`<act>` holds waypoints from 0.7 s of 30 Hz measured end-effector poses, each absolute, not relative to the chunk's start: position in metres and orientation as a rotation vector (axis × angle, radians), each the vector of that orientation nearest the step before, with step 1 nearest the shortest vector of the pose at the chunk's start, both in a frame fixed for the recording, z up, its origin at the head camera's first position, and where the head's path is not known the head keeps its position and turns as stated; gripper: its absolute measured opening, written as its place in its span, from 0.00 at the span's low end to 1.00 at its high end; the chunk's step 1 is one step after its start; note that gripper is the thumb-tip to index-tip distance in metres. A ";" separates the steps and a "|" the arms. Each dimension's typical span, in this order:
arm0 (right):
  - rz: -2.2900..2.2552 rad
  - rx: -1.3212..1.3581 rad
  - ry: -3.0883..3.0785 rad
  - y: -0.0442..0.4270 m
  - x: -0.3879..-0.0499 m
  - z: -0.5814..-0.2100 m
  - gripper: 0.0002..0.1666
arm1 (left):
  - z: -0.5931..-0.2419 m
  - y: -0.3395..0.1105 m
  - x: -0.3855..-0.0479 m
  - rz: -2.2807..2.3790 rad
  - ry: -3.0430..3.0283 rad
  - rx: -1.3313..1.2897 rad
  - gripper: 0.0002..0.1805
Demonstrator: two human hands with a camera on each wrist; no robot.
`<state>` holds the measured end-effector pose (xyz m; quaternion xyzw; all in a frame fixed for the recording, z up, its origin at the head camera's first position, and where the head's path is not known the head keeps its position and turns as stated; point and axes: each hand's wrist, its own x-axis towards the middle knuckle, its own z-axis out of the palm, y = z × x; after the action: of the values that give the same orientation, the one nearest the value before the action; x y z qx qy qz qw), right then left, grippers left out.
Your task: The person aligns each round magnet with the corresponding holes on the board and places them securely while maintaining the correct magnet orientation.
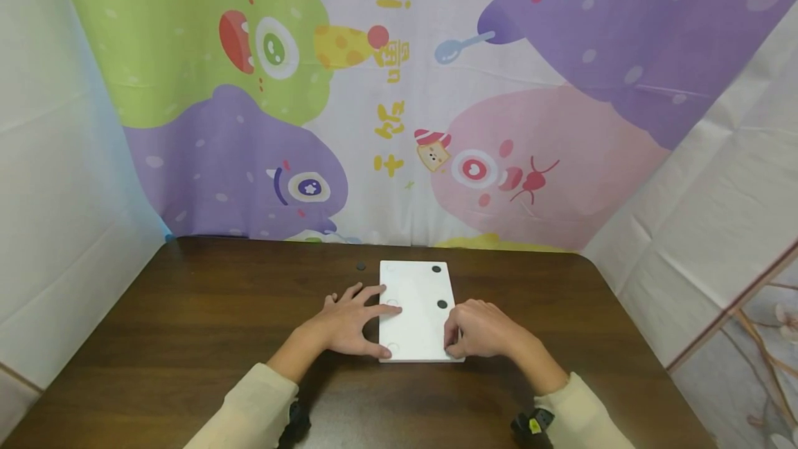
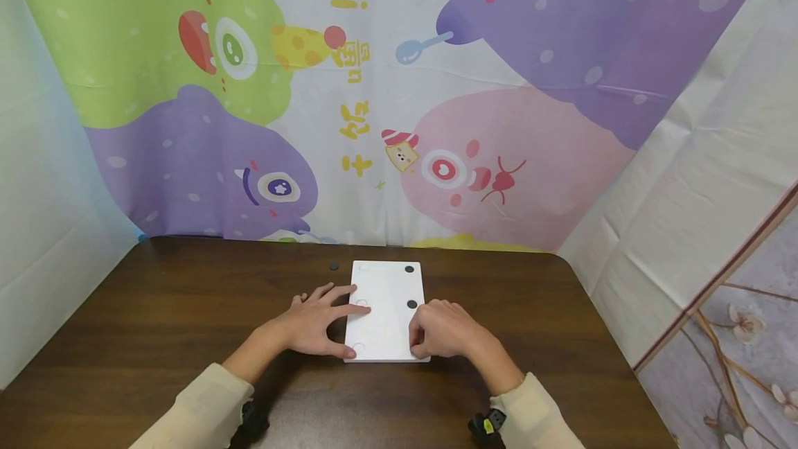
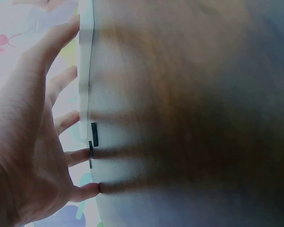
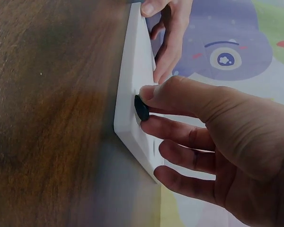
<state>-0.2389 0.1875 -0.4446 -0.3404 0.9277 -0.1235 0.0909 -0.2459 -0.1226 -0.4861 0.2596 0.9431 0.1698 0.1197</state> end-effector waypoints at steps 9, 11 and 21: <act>-0.349 -1.024 2.779 0.186 -0.239 -0.447 0.10 | -0.485 -0.122 -0.245 0.498 2.755 0.754 0.48; -0.351 -1.025 2.777 0.186 -0.239 -0.447 0.10 | -0.485 -0.122 -0.245 0.497 2.755 0.752 0.48; -0.352 -1.033 2.771 0.187 -0.240 -0.447 0.10 | -0.485 -0.122 -0.246 0.498 2.762 0.756 0.48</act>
<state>-0.2395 0.1872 -0.4471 -0.3457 0.9273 -0.1177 0.0818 -0.2455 -0.1220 -0.4854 0.2583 0.9437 0.1700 0.1172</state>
